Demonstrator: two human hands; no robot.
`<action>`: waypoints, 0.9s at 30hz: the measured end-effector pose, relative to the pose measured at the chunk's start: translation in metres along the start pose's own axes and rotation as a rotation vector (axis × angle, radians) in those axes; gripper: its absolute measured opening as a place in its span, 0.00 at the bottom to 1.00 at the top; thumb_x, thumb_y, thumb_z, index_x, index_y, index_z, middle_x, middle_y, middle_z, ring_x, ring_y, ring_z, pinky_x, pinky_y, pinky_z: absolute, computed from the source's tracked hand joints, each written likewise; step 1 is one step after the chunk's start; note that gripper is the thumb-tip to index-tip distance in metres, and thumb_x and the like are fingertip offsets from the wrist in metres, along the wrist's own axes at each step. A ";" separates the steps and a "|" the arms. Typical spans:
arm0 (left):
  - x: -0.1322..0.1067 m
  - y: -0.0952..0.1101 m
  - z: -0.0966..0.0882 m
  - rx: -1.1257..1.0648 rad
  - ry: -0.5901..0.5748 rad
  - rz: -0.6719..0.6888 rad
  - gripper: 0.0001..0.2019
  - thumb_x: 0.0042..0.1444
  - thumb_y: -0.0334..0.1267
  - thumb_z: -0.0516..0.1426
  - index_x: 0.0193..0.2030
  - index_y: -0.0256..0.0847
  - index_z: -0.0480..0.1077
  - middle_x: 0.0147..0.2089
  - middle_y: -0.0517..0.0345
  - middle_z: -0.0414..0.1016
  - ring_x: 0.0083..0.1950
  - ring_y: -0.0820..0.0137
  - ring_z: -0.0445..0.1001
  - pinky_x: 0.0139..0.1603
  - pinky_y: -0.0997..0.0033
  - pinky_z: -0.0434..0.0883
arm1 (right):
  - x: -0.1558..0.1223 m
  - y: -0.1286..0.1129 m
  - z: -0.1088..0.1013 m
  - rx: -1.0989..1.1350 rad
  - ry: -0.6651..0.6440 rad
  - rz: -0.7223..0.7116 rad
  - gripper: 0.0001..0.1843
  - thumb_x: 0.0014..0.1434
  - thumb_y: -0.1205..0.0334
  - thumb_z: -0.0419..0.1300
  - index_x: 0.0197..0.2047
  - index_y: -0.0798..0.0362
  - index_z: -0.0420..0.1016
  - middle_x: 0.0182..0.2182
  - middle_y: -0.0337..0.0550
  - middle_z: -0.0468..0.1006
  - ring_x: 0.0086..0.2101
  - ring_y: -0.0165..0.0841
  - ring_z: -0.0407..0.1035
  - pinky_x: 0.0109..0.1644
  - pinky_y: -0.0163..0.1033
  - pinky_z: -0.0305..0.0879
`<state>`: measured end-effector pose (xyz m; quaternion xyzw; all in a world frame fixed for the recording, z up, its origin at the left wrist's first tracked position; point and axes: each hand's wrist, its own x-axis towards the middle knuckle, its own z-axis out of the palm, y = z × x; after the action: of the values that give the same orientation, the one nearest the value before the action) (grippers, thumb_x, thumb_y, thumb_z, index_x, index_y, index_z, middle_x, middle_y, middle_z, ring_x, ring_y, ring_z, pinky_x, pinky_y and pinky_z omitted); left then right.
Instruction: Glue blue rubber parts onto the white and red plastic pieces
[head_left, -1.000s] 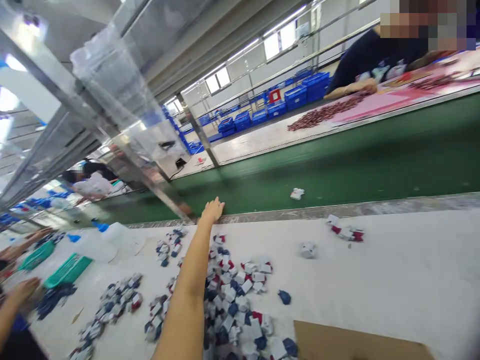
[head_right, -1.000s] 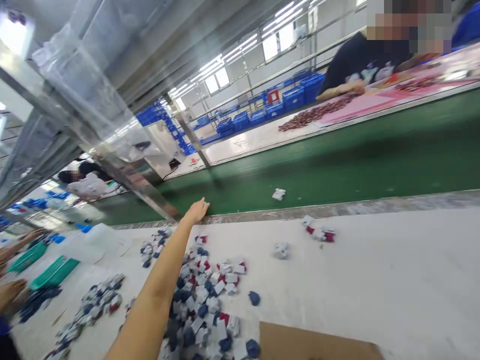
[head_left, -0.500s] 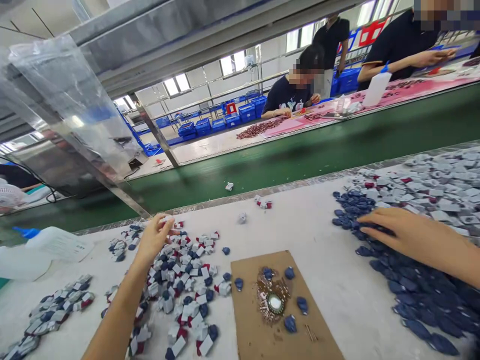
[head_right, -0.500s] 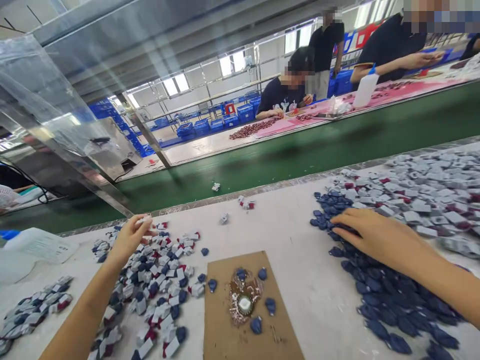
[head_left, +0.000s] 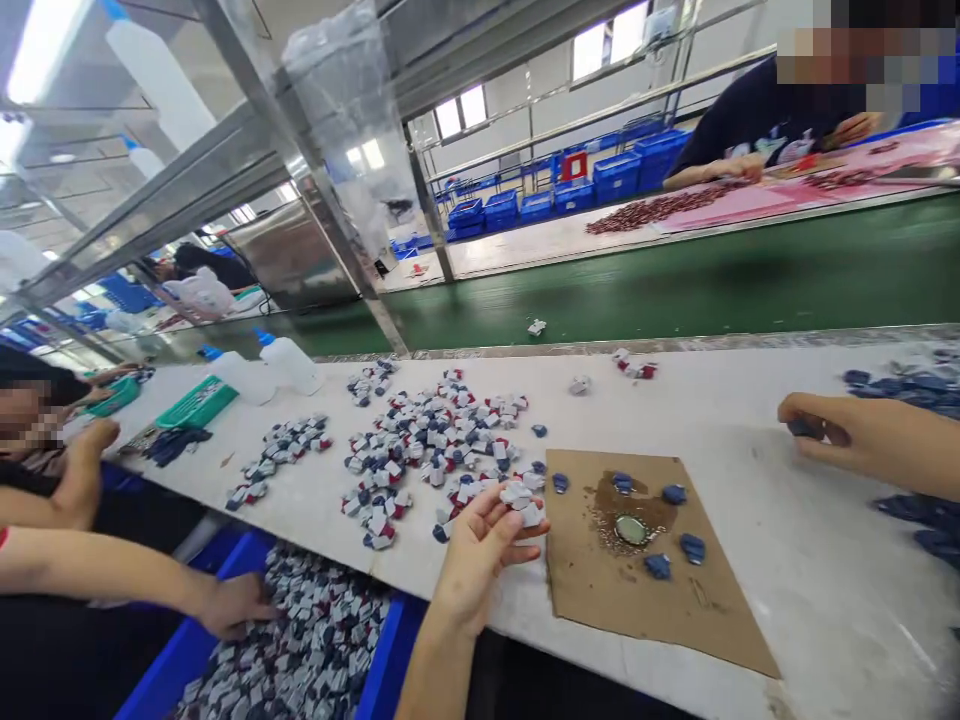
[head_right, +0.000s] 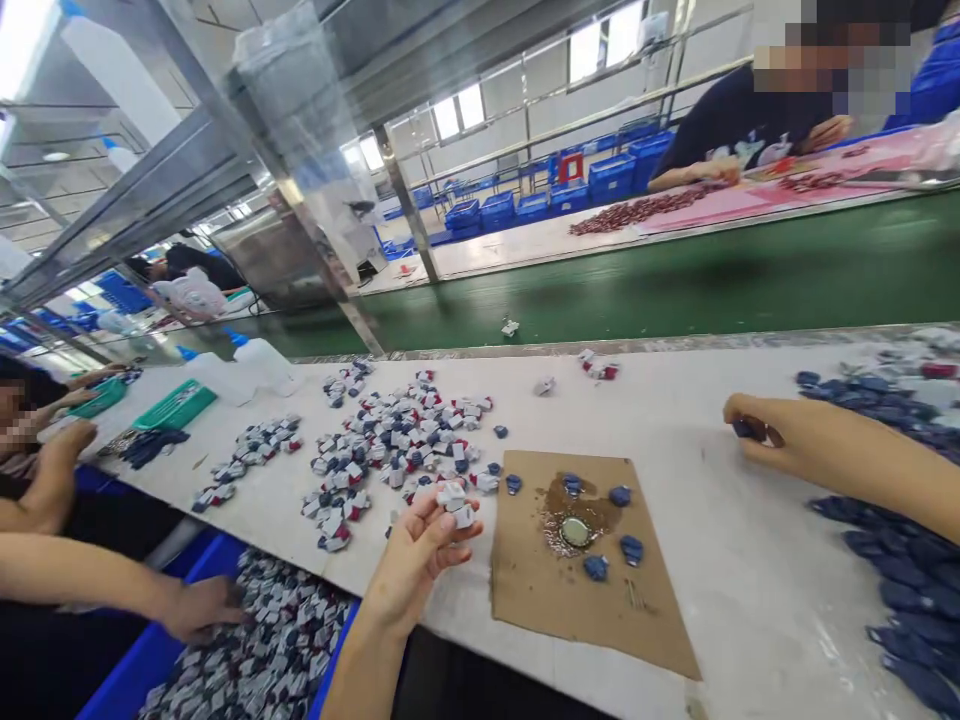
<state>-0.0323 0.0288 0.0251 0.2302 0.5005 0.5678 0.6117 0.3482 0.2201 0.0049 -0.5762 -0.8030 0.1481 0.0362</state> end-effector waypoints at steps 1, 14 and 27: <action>-0.004 -0.003 0.002 -0.055 0.009 -0.011 0.22 0.38 0.43 0.73 0.40 0.38 0.78 0.40 0.52 0.82 0.37 0.68 0.82 0.30 0.80 0.75 | -0.002 -0.007 0.002 0.046 -0.012 0.005 0.05 0.56 0.64 0.59 0.38 0.52 0.71 0.24 0.43 0.76 0.24 0.33 0.70 0.31 0.38 0.59; -0.024 -0.024 0.006 -0.202 0.127 -0.051 0.20 0.35 0.43 0.74 0.33 0.36 0.76 0.32 0.57 0.80 0.33 0.69 0.82 0.28 0.81 0.73 | -0.052 -0.148 0.029 0.974 -0.317 0.039 0.19 0.52 0.42 0.66 0.35 0.51 0.77 0.22 0.39 0.71 0.23 0.30 0.66 0.25 0.34 0.61; -0.028 -0.027 -0.011 -0.368 -0.018 -0.019 0.16 0.45 0.37 0.68 0.42 0.40 0.73 0.38 0.55 0.79 0.32 0.73 0.77 0.19 0.82 0.72 | -0.054 -0.163 0.047 0.674 -0.220 -0.060 0.26 0.59 0.36 0.53 0.41 0.50 0.75 0.26 0.43 0.75 0.24 0.36 0.69 0.28 0.40 0.63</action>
<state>-0.0255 -0.0072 0.0075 0.1150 0.3847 0.6419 0.6533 0.2060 0.1130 0.0120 -0.4887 -0.7247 0.4646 0.1419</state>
